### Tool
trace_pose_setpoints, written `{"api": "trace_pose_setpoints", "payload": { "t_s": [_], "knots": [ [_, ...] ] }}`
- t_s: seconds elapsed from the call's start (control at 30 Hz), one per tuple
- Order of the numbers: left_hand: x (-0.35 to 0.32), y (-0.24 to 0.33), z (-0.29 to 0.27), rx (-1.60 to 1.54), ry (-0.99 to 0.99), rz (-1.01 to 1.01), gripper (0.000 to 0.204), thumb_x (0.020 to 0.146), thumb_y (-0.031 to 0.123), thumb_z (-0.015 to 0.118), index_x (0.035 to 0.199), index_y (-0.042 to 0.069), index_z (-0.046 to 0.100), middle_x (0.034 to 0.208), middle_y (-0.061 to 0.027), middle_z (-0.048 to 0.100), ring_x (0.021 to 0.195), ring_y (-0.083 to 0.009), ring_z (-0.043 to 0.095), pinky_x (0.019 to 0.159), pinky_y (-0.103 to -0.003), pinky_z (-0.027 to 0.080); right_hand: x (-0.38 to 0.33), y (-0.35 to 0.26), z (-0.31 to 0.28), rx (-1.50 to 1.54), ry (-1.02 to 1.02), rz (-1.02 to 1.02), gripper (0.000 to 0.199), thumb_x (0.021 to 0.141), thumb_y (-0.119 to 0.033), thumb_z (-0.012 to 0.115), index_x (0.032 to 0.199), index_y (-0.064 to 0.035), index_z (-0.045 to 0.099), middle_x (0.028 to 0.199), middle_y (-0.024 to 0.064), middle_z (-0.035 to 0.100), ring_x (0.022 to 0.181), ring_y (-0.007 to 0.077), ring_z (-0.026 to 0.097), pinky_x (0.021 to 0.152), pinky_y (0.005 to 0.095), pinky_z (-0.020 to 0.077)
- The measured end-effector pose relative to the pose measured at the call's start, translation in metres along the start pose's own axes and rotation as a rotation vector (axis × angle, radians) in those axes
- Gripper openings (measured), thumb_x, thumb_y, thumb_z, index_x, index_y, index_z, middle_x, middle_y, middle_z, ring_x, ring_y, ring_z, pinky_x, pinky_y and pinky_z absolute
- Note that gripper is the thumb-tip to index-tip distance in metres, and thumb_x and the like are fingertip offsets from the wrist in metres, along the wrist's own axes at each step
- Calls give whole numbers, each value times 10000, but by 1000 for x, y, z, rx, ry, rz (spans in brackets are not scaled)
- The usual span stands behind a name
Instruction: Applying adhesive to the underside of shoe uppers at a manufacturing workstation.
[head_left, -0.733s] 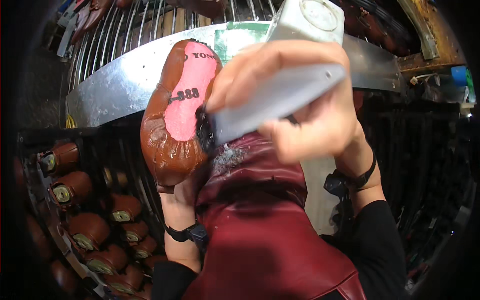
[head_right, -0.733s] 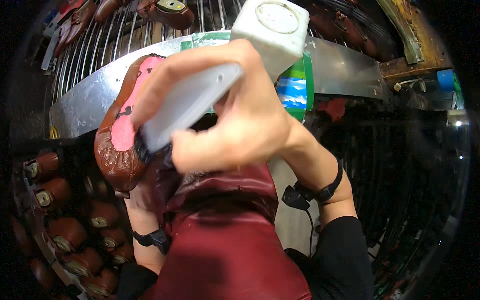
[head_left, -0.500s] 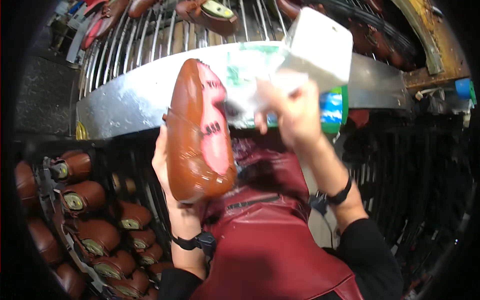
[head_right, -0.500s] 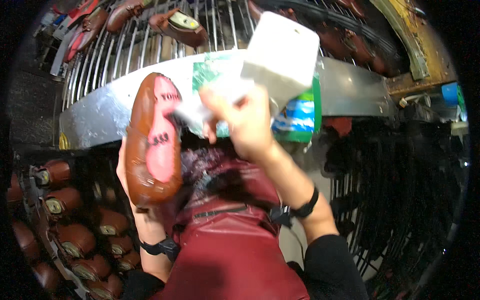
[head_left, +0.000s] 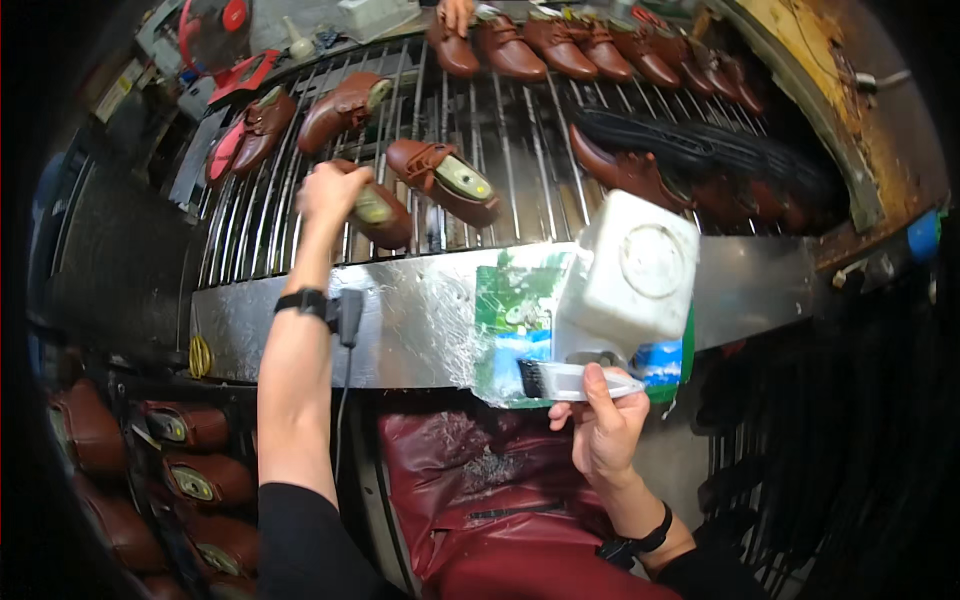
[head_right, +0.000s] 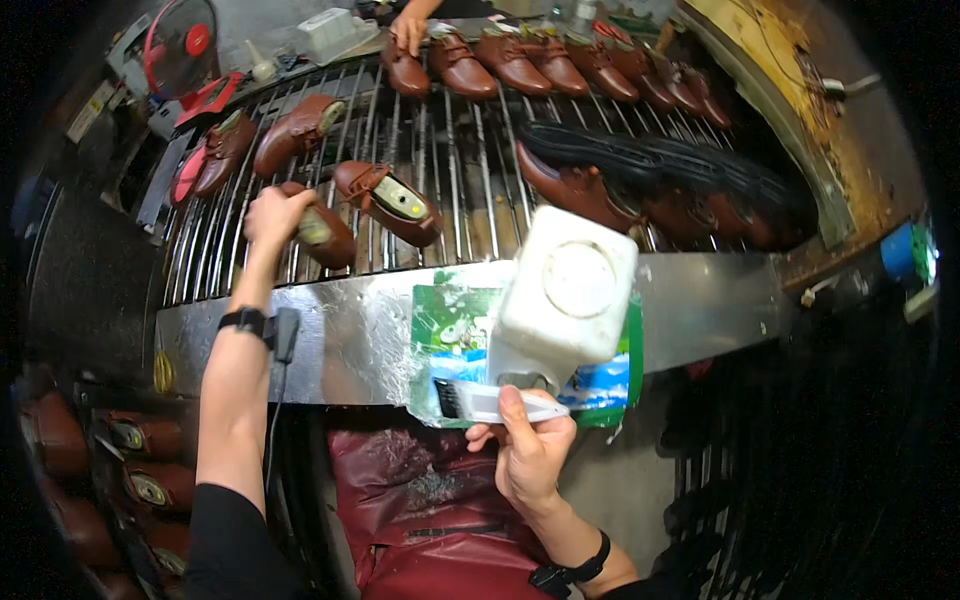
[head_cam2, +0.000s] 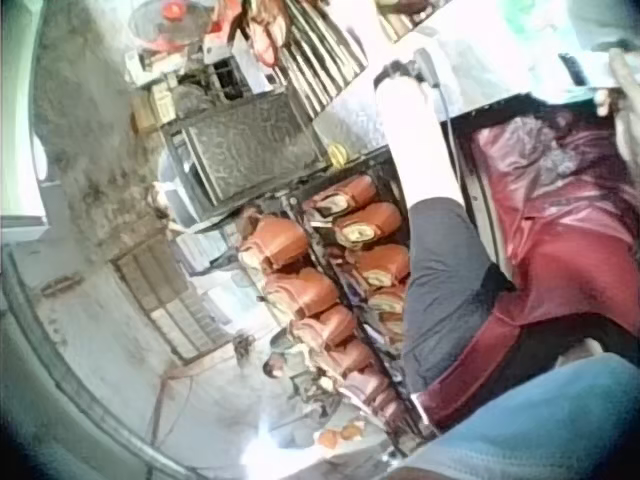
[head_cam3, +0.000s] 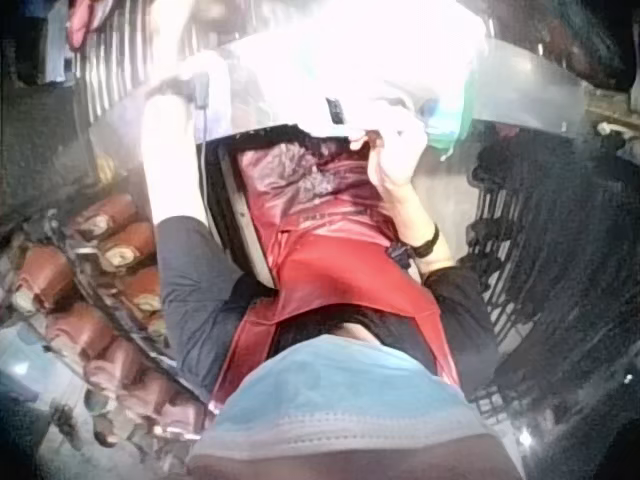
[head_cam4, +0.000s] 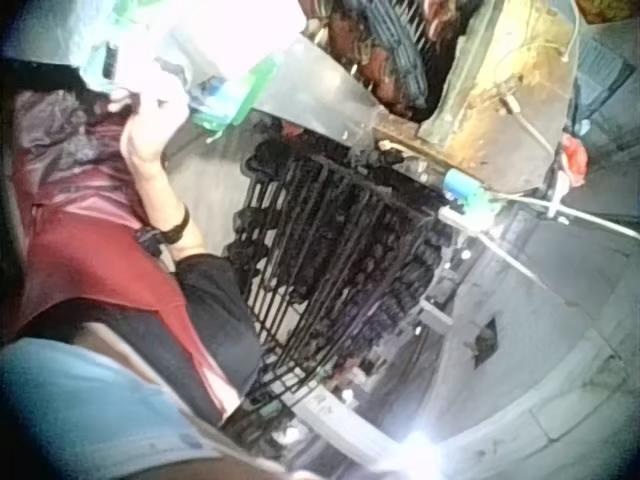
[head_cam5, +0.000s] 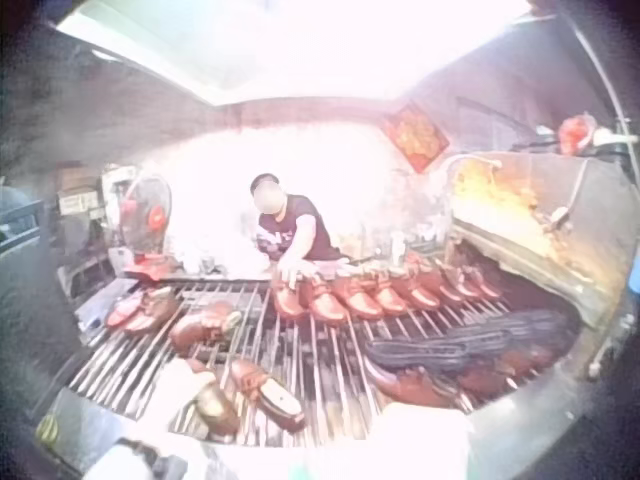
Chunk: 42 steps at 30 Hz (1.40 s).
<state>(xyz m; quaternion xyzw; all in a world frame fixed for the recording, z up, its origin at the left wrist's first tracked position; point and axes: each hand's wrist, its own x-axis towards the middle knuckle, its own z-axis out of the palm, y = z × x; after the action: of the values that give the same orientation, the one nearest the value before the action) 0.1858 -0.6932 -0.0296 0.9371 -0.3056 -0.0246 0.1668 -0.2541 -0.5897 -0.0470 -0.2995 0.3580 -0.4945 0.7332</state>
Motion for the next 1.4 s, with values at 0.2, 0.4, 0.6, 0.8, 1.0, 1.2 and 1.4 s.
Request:
{"api": "trace_pose_setpoints", "payload": {
  "t_s": [0.2, 0.4, 0.6, 0.8, 1.0, 1.2, 1.4],
  "knots": [
    [-32, -4, 21, -67, 172, -86, 739, 834, 711, 690, 1120, 36, 787, 1195, -252, 748, 1142, -403, 723, 972, -503, 557, 5, 0, 2, -77, 93, -3, 182, 1064, -163, 655, 984, -7, 610, 749, 120, 679, 523, 205, 657, 428, 327, 543],
    [-233, -132, -55, 53, 757, 70, 476, 913, 354, 722, 1178, -40, 684, 968, -251, 729, 1008, -486, 674, 923, -542, 521, -8, -5, -18, -173, 90, -89, 228, 1071, -272, 647, 1115, -50, 628, 866, 80, 718, 529, 124, 609, 414, 238, 428],
    [-233, -223, -210, 413, 385, -592, 616, 1007, 472, 597, 1339, -46, 633, 1238, -349, 675, 1103, -452, 701, 963, -515, 548, -17, -7, -23, -90, -18, -77, 201, 1063, -271, 661, 1067, -71, 632, 848, 72, 716, 530, 131, 626, 410, 240, 437],
    [-200, -276, -246, 52, 25, -815, 653, 943, 550, 633, 1295, 3, 703, 1254, -300, 710, 1168, -418, 702, 1014, -482, 535, -37, -14, -39, 12, -135, -117, 191, 1058, -256, 669, 1050, -71, 622, 826, 81, 708, 527, 148, 637, 411, 255, 468],
    [-254, -201, -192, 293, 274, -514, 713, 761, 539, 769, 1192, -28, 741, 1271, -334, 683, 1241, -466, 648, 1046, -501, 508, -38, -19, -56, 46, -15, -97, 172, 1054, -179, 672, 1029, -30, 591, 838, 125, 678, 537, 189, 644, 430, 302, 530],
    [-379, -209, -146, -996, 447, -343, 484, 982, 228, 748, 1368, -37, 625, 1311, -164, 693, 1085, -266, 710, 954, -390, 569, -13, -9, -68, -75, 7, -242, 143, 999, -52, 729, 1095, 47, 690, 841, 139, 722, 599, 182, 679, 502, 297, 564],
    [-434, -246, -34, -2027, -9, -171, 674, 990, 274, 707, 1576, 69, 445, 1597, -132, 489, 1465, -346, 452, 1179, -596, 422, 12, 1, -79, -782, -14, -619, 135, 948, -27, 782, 1026, 74, 737, 906, 132, 729, 745, 179, 686, 670, 307, 535]
  ]
}}
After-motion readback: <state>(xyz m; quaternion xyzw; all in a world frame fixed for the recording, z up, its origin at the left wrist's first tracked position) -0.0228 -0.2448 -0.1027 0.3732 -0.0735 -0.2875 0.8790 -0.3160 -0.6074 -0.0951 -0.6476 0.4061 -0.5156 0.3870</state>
